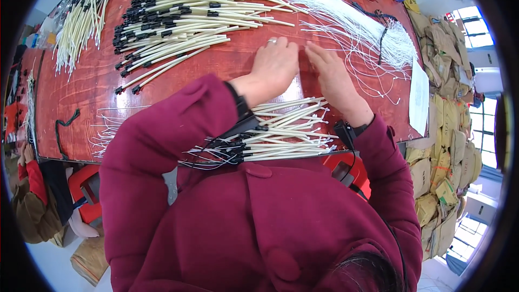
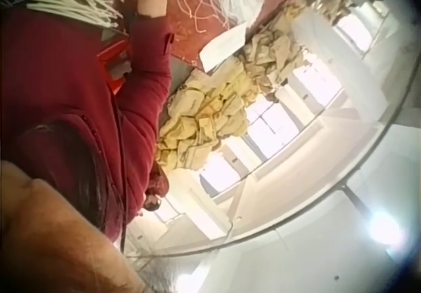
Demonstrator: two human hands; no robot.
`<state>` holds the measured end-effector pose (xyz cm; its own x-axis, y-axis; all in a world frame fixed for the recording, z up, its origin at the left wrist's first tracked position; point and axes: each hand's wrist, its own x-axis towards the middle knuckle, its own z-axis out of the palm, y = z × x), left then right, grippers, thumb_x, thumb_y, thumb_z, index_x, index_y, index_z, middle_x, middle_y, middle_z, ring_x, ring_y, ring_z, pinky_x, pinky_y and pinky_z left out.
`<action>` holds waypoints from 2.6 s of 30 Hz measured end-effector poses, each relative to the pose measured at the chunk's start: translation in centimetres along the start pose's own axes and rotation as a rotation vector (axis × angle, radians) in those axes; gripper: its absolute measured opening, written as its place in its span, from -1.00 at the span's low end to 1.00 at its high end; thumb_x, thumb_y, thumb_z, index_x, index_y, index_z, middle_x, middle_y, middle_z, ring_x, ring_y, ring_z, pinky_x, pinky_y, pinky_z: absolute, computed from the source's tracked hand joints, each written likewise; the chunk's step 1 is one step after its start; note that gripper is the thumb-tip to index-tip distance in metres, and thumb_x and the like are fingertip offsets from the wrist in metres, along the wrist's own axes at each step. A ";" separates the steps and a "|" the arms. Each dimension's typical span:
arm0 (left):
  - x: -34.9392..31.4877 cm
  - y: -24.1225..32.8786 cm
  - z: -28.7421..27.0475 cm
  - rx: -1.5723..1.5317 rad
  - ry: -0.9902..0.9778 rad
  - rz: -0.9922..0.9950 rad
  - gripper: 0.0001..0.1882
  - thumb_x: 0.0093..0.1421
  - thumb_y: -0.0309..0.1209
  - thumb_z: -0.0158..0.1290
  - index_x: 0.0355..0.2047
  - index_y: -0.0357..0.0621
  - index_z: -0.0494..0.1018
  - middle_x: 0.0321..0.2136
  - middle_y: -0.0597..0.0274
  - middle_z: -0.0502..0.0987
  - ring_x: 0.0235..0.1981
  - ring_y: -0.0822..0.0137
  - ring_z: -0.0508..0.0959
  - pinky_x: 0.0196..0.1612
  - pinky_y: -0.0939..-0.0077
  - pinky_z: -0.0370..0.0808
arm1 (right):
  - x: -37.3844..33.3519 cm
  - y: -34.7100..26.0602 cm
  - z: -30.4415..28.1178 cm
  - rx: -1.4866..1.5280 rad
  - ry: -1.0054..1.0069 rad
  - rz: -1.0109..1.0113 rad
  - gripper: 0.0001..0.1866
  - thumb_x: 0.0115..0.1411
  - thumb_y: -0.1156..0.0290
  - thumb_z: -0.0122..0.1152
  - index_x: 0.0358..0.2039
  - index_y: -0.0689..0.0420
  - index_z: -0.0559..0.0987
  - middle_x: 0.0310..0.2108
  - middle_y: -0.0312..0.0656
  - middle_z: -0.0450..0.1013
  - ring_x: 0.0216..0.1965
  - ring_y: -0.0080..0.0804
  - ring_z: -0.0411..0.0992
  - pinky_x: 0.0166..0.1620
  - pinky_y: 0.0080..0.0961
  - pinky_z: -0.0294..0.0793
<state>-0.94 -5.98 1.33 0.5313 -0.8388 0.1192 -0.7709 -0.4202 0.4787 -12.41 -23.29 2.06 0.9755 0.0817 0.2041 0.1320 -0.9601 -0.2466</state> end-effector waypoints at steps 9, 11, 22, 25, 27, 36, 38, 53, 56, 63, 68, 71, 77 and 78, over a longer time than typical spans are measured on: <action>4.2 0.1 3.2 -0.199 0.108 0.037 -0.57 0.08 -0.37 0.33 -0.10 -0.25 0.45 -0.18 -0.07 0.54 -0.12 -0.08 0.57 -0.08 0.07 0.53 | -3.5 1.3 -1.5 0.350 0.120 0.181 -0.27 0.04 0.82 -0.17 0.27 0.17 0.44 0.23 -0.02 0.39 0.27 -0.11 0.34 0.30 -0.35 0.30; 4.1 0.0 3.0 -0.252 0.110 0.034 -0.58 0.08 -0.38 0.33 -0.11 -0.26 0.45 -0.19 -0.06 0.55 -0.14 -0.06 0.58 -0.10 0.07 0.53 | -3.8 1.4 -1.3 0.385 0.119 0.189 -0.27 0.04 0.82 -0.18 0.27 0.18 0.44 0.21 -0.01 0.39 0.24 -0.11 0.36 0.28 -0.37 0.31; 4.2 0.4 2.7 0.017 -0.049 0.167 -0.85 0.22 -0.48 0.02 -0.24 -0.31 0.46 -0.29 -0.11 0.56 -0.21 -0.09 0.60 -0.20 0.02 0.53 | -3.1 0.7 -1.5 0.313 0.116 0.175 -0.30 0.08 0.80 -0.15 0.27 0.20 0.44 0.16 0.01 0.40 0.18 -0.12 0.40 0.25 -0.40 0.34; 2.3 -0.9 1.9 0.006 0.022 0.233 -0.87 0.24 -0.50 -0.04 -0.25 -0.30 0.42 -0.29 -0.14 0.55 -0.24 -0.14 0.59 -0.21 -0.01 0.52 | -3.2 0.6 -1.5 0.318 0.088 0.170 -0.33 0.12 0.79 -0.13 0.27 0.20 0.44 0.16 0.01 0.41 0.18 -0.11 0.39 0.25 -0.38 0.34; 0.2 -2.2 0.8 -0.031 0.057 0.270 -0.88 0.25 -0.51 -0.07 -0.25 -0.30 0.39 -0.31 -0.16 0.54 -0.28 -0.19 0.57 -0.24 -0.05 0.50 | -3.5 0.9 -1.6 0.258 0.122 0.134 -0.38 0.18 0.75 -0.07 0.28 0.19 0.43 0.18 0.02 0.40 0.18 -0.09 0.38 0.25 -0.36 0.33; -10.4 -9.7 -7.5 -0.149 -0.113 -0.085 -0.92 0.25 -0.51 0.01 -0.29 -0.27 0.38 -0.42 -0.15 0.52 -0.31 -0.24 0.54 -0.28 -0.02 0.43 | -1.6 -1.2 -0.9 0.156 -0.005 0.060 -0.48 0.32 0.42 0.13 0.28 0.26 0.41 0.32 0.00 0.32 0.27 -0.05 0.29 0.33 -0.26 0.23; -10.7 -9.9 -7.9 -0.165 -0.088 -0.084 -0.93 0.23 -0.53 0.01 -0.31 -0.28 0.38 -0.43 -0.17 0.53 -0.31 -0.25 0.55 -0.28 -0.03 0.44 | -1.4 -1.8 -0.8 0.105 -0.055 0.031 -0.46 0.33 0.35 0.12 0.28 0.30 0.41 0.33 0.00 0.31 0.28 -0.03 0.27 0.34 -0.24 0.23; -11.7 -10.3 -7.2 -0.095 0.052 -0.298 -0.91 0.21 -0.49 0.07 -0.31 -0.26 0.44 -0.40 -0.10 0.58 -0.28 -0.17 0.59 -0.23 0.03 0.49 | -1.2 -2.6 -1.8 0.022 -0.244 -0.054 -0.29 0.32 0.01 0.05 0.20 0.44 0.44 0.32 0.03 0.32 0.29 0.04 0.25 0.35 -0.17 0.20; -12.2 -10.2 -8.4 0.141 0.295 -0.283 -0.91 0.20 -0.48 0.10 -0.31 -0.22 0.45 -0.35 -0.05 0.57 -0.28 -0.11 0.59 -0.22 0.02 0.51 | -1.4 -2.5 -1.8 0.041 -0.226 -0.069 -0.27 0.33 -0.04 0.01 0.17 0.45 0.46 0.30 0.04 0.35 0.27 0.04 0.27 0.33 -0.18 0.21; -12.9 -14.8 -8.3 0.506 0.338 -0.184 -0.91 0.15 -0.48 0.10 -0.31 -0.15 0.50 -0.33 0.10 0.53 -0.24 0.08 0.60 -0.22 0.13 0.54 | -1.6 -2.4 -1.2 0.100 -0.162 -0.071 -0.26 0.32 -0.08 0.08 0.20 0.38 0.47 0.24 0.01 0.40 0.19 0.03 0.32 0.28 -0.14 0.27; -13.5 -14.7 -9.8 0.517 0.342 -0.082 -0.92 0.16 -0.47 0.10 -0.31 -0.10 0.52 -0.31 0.12 0.53 -0.23 0.10 0.60 -0.22 0.19 0.53 | -1.9 -2.4 -1.0 0.126 -0.159 -0.043 -0.28 0.32 -0.06 0.08 0.17 0.39 0.49 0.23 0.02 0.40 0.18 0.02 0.33 0.28 -0.15 0.27; -14.1 -12.9 -11.1 0.258 0.357 -0.006 -0.92 0.18 -0.47 0.12 -0.30 -0.11 0.54 -0.33 0.11 0.52 -0.25 0.05 0.59 -0.24 0.17 0.52 | -1.7 -2.3 -1.1 0.128 -0.158 -0.044 -0.30 0.32 -0.04 0.10 0.15 0.41 0.50 0.23 0.02 0.41 0.17 0.01 0.33 0.28 -0.16 0.27; -16.3 -11.5 -10.0 -0.064 0.239 -0.087 -0.87 0.24 -0.50 0.16 -0.21 -0.24 0.59 -0.36 0.07 0.53 -0.29 0.02 0.58 -0.23 0.17 0.50 | -1.5 -2.8 -1.6 0.139 -0.198 -0.024 -0.40 0.29 0.16 0.08 0.13 0.45 0.48 0.26 0.05 0.38 0.22 0.01 0.31 0.32 -0.23 0.23; -16.6 -11.5 -9.8 -0.069 0.250 -0.098 -0.88 0.24 -0.50 0.16 -0.22 -0.24 0.59 -0.35 0.08 0.54 -0.29 0.01 0.58 -0.23 0.18 0.50 | -1.5 -2.8 -1.7 0.142 -0.195 -0.017 -0.39 0.29 0.15 0.08 0.13 0.45 0.48 0.26 0.05 0.38 0.22 0.01 0.31 0.32 -0.22 0.23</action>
<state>2.60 16.17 2.39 0.6793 -0.6799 0.2762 -0.6900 -0.4636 0.5559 -14.57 -21.14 4.02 0.9867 0.1608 0.0254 0.1584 -0.9122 -0.3780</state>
